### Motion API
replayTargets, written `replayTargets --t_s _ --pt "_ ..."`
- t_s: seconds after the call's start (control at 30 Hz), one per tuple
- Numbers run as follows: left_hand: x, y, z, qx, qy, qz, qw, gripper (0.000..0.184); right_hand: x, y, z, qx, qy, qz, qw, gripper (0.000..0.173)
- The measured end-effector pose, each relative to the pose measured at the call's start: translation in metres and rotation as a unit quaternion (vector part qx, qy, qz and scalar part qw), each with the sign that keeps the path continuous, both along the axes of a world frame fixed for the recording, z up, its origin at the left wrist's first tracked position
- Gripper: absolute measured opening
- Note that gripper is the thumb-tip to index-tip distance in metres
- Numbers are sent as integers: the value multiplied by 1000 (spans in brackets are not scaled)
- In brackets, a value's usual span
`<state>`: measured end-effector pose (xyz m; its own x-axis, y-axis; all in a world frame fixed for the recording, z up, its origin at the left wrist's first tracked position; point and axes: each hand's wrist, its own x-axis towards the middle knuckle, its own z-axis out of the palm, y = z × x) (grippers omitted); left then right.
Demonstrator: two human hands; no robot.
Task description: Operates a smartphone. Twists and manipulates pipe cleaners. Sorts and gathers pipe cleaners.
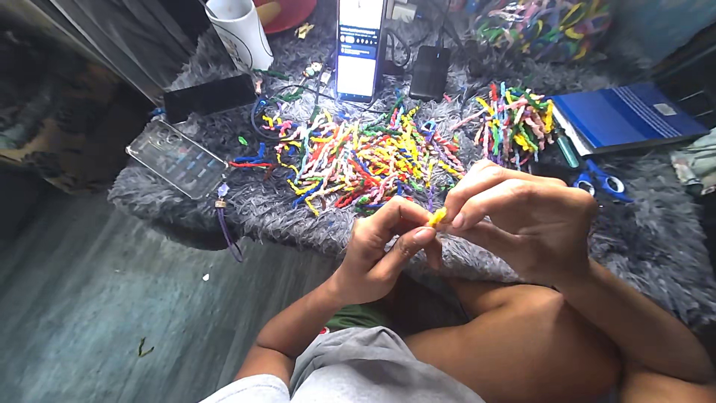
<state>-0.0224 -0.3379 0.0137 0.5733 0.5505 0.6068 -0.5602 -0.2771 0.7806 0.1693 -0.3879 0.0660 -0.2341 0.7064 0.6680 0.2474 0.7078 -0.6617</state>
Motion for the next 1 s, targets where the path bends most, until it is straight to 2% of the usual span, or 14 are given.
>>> replayTargets --t_s 0.2,0.3,0.47,0.63,0.73,0.87,1.0 --pt "-1 9 -1 -16 -40 -117 992 15 2 1 0 -54 58 72 994 9" --pt "-6 16 0 28 0 -116 993 12 5 2 -1 -80 67 98 990 12" --pt "-12 19 9 199 87 17 976 14 9 0 1 -71 9 93 993 5" --pt "-11 11 13 301 142 189 924 12 2 -9 9 20 -133 -25 991 10" --pt "-9 7 9 308 143 257 905 11 -4 -14 11 88 -206 -75 972 11" --pt "-6 2 9 301 120 311 893 9 -8 -14 10 94 -178 -88 976 8" --pt "-4 1 10 289 110 328 893 9 -11 -16 12 80 -152 -101 980 7"
